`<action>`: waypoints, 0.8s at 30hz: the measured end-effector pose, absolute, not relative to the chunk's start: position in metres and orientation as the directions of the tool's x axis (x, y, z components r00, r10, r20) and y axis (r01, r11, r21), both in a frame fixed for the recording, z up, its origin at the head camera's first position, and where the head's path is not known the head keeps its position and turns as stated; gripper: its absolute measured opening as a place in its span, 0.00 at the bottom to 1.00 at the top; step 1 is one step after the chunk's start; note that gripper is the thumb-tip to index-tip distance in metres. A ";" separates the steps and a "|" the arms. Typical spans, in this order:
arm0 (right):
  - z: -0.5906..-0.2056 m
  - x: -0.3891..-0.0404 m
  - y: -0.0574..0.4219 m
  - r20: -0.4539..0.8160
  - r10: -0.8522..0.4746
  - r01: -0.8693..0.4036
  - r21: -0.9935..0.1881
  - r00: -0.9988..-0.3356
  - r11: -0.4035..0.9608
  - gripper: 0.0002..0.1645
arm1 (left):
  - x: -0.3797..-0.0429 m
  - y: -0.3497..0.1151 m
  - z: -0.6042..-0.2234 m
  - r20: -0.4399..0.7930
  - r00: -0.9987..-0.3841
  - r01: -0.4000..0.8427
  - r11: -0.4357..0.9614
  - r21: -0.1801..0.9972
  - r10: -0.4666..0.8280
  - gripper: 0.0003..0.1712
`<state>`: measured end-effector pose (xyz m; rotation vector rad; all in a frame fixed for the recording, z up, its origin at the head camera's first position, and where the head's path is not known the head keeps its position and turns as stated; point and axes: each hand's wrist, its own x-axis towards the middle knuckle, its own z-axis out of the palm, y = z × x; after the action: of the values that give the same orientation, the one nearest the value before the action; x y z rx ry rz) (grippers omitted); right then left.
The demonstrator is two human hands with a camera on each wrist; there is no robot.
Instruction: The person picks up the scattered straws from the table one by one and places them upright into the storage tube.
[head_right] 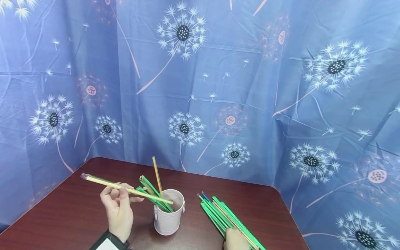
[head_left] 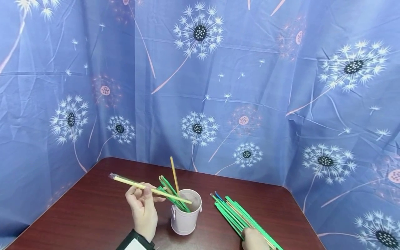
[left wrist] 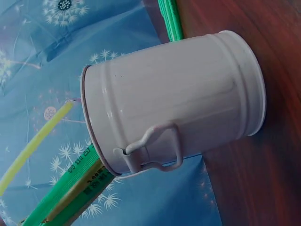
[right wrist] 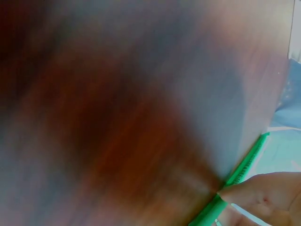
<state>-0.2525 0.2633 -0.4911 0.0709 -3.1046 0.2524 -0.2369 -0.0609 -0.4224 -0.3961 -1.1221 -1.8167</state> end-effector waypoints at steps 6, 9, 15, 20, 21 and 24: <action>-0.490 -0.251 0.261 0.047 -0.020 -0.028 -0.173 -0.999 0.985 0.07 | -0.237 -0.060 -0.427 0.688 -0.542 0.766 0.052 0.640 -0.483 0.11; -0.489 -0.250 0.260 0.035 -0.009 -0.015 -0.167 -0.999 0.986 0.07 | -0.237 -0.060 -0.431 0.683 -0.573 0.696 0.170 0.697 -0.453 0.08; -0.489 -0.250 0.260 0.033 -0.007 -0.012 -0.163 -0.999 0.987 0.08 | -0.240 -0.061 -0.439 0.650 -0.607 0.536 0.369 0.759 -0.456 0.08; -0.491 -0.249 0.261 0.069 -0.011 -0.023 -0.170 -0.998 0.985 0.08 | -0.242 -0.061 -0.445 0.668 -0.608 0.452 0.504 0.736 -0.430 0.10; -0.492 -0.249 0.262 0.077 -0.014 -0.026 -0.169 -0.997 0.985 0.08 | -0.242 -0.061 -0.446 0.666 -0.615 0.444 0.512 0.735 -0.422 0.10; -0.493 -0.248 0.263 0.087 -0.021 -0.035 -0.168 -0.996 0.985 0.08 | -0.243 -0.060 -0.447 0.649 -0.645 0.410 0.534 0.740 -0.403 0.10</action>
<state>-0.2483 0.2627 -0.4930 0.0428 -3.0450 0.2600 -0.2426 -0.0598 -0.4470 -0.0052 -1.9235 -1.2092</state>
